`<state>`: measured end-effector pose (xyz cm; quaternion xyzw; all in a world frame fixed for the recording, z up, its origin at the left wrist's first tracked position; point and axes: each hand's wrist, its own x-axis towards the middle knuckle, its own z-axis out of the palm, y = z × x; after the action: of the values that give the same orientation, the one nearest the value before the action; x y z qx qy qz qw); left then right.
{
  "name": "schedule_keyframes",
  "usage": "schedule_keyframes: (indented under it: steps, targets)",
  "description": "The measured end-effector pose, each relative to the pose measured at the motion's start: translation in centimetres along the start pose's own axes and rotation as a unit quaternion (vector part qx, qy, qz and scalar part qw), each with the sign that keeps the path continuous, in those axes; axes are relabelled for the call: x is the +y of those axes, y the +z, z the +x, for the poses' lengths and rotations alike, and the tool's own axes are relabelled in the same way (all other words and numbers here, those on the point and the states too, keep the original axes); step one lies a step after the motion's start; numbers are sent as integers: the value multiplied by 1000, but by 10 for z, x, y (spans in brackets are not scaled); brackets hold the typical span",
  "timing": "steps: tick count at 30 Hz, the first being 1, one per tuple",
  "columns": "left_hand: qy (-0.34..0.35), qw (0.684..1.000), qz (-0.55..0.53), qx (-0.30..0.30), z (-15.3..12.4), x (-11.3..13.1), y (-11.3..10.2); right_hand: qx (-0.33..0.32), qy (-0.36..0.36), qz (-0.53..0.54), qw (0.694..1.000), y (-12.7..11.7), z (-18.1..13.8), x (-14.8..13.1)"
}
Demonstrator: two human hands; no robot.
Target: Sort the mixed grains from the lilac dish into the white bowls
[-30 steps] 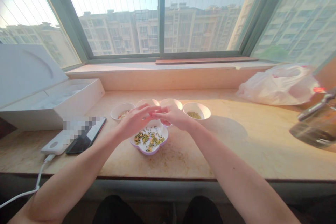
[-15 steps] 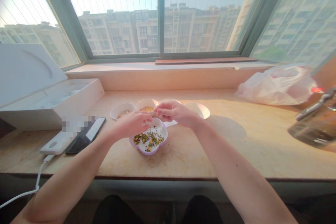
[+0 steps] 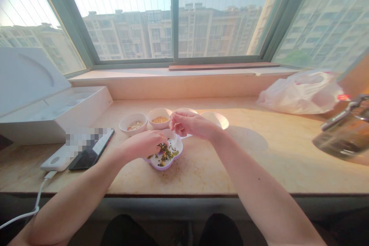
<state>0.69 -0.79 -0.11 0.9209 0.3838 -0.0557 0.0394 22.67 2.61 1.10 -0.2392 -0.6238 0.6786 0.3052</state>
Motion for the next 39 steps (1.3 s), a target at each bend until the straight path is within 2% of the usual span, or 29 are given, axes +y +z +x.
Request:
schedule_keyframes:
  steps: [5, 13, 18, 21, 24, 28, 31, 33, 35, 39]
  targets:
    - [-4, 998, 8, 62, 9, -5, 15, -2, 1, 15, 1000, 0, -1, 0]
    - [37, 995, -28, 86, 10, -11, 12, -6, -6, 3, 1000, -6, -1, 0]
    - [50, 987, -71, 135, 8, -16, 7, 29, -18, -40, 999, -18, -6, -4]
    - [63, 973, -111, 192, 7, -14, 4, 78, -29, -129, 988, -31, -10, -10]
    - [77, 954, -144, 250, 7, -10, 4, 178, 8, -285, 942, -46, -14, -16]
    - [101, 925, -183, 316, 6, -7, 6, 300, 82, -488, 816, -63, -20, -22]
    - [114, 910, -202, 344, 5, -6, 6, 322, 177, -555, 746, -71, -25, -23]
    - [118, 902, -214, 356, 3, -4, 5, 316, 239, -568, 722, -76, -28, -24]
    - [117, 900, -219, 357, 3, -3, 4, 298, 279, -573, 711, -80, -30, -23]
    - [112, 905, -218, 348, 3, -3, 4, 293, 287, -563, 717, -80, -31, -22]
